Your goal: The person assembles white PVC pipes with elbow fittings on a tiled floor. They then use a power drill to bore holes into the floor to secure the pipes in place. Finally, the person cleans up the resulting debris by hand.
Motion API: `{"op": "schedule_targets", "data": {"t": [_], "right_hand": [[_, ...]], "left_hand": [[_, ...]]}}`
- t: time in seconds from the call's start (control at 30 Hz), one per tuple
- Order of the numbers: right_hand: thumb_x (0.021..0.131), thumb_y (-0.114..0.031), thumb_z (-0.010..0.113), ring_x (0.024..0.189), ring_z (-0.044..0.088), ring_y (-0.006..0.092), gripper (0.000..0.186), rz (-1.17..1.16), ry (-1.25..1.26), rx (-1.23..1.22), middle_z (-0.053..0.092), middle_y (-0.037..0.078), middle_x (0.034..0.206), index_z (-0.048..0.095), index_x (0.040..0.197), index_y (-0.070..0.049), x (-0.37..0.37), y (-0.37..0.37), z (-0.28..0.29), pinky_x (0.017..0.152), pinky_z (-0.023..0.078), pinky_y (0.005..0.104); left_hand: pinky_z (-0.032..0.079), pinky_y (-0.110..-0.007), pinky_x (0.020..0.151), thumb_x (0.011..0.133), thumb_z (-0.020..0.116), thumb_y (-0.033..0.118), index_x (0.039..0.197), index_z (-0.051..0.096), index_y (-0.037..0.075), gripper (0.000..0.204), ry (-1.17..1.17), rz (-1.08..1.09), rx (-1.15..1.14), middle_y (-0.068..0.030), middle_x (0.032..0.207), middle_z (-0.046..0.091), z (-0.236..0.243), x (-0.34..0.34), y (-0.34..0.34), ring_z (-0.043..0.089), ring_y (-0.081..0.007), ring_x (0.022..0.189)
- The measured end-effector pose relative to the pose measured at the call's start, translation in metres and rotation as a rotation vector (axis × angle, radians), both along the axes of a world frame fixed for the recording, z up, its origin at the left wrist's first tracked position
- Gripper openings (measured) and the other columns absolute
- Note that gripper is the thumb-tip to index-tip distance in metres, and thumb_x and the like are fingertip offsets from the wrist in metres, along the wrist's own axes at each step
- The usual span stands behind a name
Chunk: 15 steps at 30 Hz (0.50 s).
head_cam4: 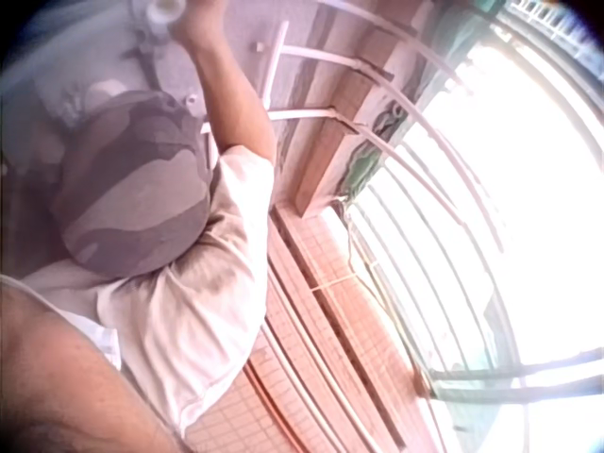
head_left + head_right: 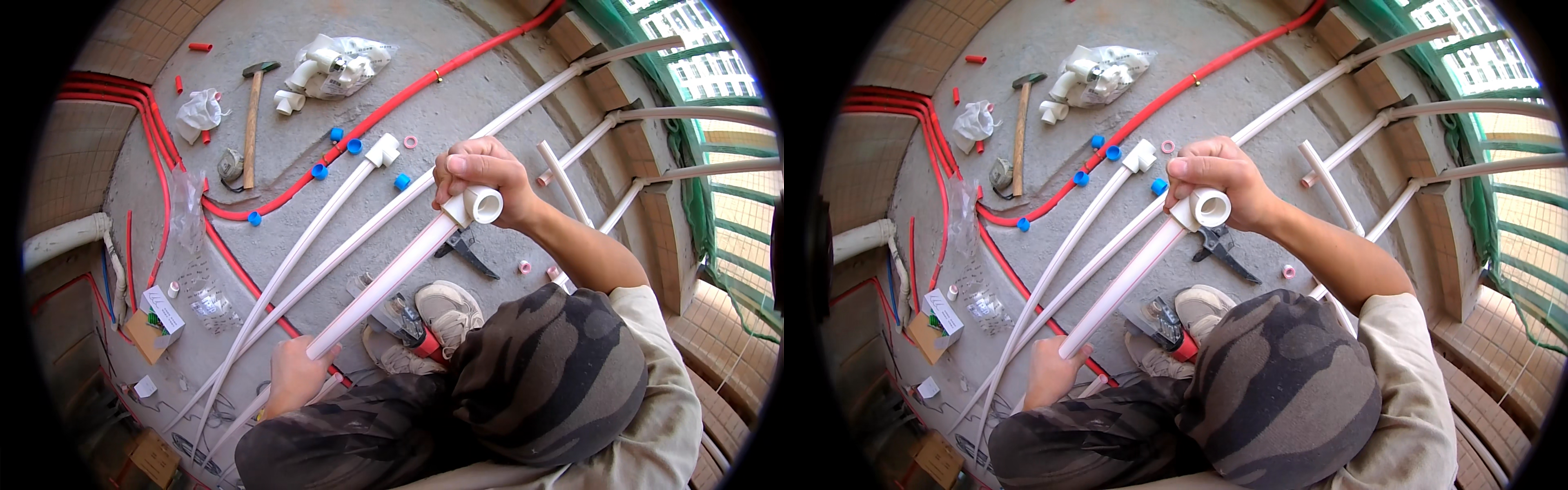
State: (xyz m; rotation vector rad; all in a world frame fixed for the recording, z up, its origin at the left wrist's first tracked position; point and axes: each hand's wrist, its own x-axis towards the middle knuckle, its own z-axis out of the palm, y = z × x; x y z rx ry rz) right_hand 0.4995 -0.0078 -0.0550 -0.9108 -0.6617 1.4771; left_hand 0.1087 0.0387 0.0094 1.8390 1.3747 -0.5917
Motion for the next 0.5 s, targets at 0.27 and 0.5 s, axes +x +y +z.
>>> {"op": "schedule_targets", "data": {"t": [0.27,0.5], "right_hand": [[0.098,-0.037,0.063,0.086,0.069,0.0249,0.041,0.012,-0.035,0.002,0.072,0.018,0.089,0.072,0.085,0.0,-0.002,-0.002,-0.009,0.081,0.055,0.0359],[0.085,-0.049,0.082,0.104,0.067,0.0219,0.07,0.379,-0.571,0.011,0.07,0.013,0.109,0.067,0.129,0.003,0.036,0.018,0.045,0.088,0.052,0.0353]], "left_hand": [[0.052,-0.052,0.072,0.086,0.08,0.036,0.083,0.074,0.001,0.035,0.004,-0.017,0.084,-0.0253,0.078,0.069,-0.02,-0.012,0.007,0.068,-0.0466,0.081],[0.05,-0.053,0.069,0.082,0.081,0.023,0.086,0.059,0.002,0.031,-0.085,-0.164,0.755,-0.0198,0.083,0.065,-0.072,-0.045,0.004,0.065,-0.0449,0.08]]}}
